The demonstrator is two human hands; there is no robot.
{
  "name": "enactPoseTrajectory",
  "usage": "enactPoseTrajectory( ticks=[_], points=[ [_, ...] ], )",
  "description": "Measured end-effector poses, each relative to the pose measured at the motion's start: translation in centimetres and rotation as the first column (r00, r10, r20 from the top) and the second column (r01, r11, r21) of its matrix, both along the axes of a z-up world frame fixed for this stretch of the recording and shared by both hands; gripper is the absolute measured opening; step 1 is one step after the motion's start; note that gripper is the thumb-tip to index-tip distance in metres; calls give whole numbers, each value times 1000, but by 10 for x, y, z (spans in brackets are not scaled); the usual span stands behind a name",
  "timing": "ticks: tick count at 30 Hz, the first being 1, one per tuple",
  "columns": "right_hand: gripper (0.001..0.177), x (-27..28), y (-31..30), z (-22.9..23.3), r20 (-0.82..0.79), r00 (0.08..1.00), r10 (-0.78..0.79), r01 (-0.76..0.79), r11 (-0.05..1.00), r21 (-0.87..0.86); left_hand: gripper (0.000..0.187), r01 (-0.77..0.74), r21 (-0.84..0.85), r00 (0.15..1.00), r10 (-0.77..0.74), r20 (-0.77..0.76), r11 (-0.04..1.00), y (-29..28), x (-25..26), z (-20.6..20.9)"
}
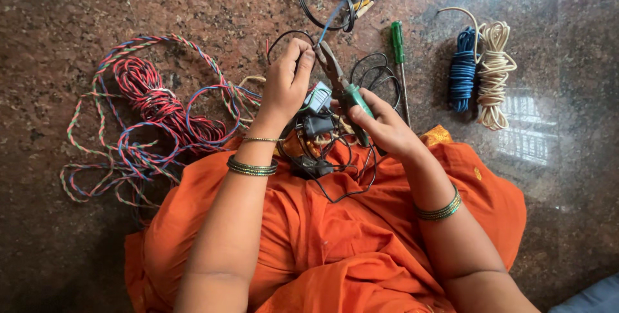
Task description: The person sits on the floor and works with a bundle of multicolored wires and a black power adapter. They untangle the wires, use pliers to strip insulation from wire ends, and connect the stripped wires to the adapter terminals.
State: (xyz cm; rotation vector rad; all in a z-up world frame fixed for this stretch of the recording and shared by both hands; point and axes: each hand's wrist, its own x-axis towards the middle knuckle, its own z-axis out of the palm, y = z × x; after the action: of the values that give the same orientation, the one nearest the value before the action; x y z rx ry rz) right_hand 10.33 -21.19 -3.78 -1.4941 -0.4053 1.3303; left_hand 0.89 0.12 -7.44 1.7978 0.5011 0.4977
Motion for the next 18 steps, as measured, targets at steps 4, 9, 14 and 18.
enactPoseTrajectory(
  ticks=[4, 9, 14, 18],
  points=[
    [42, 0, 0, -2, 174, 984, 47, -45, 999, -15, 15, 17, 21, 1000, -18, 22, 1000, 1, -2, 0],
    [29, -2, 1, 0, 506, 849, 155, -73, 982, -177, 15, 1, 57, 1000, -2, 28, 998, 0, -1, -2],
    [42, -13, 11, 0, 766, 636, 97, 52, 984, -168, 16, -1, 49, 1000, 3, -26, 999, 0, 0, -1],
    [59, -10, 17, 5, 737, 676, -5, 117, 988, -101, 19, 3, 25, 998, -2, -59, 1000, 3, 0, 2]
  ],
)
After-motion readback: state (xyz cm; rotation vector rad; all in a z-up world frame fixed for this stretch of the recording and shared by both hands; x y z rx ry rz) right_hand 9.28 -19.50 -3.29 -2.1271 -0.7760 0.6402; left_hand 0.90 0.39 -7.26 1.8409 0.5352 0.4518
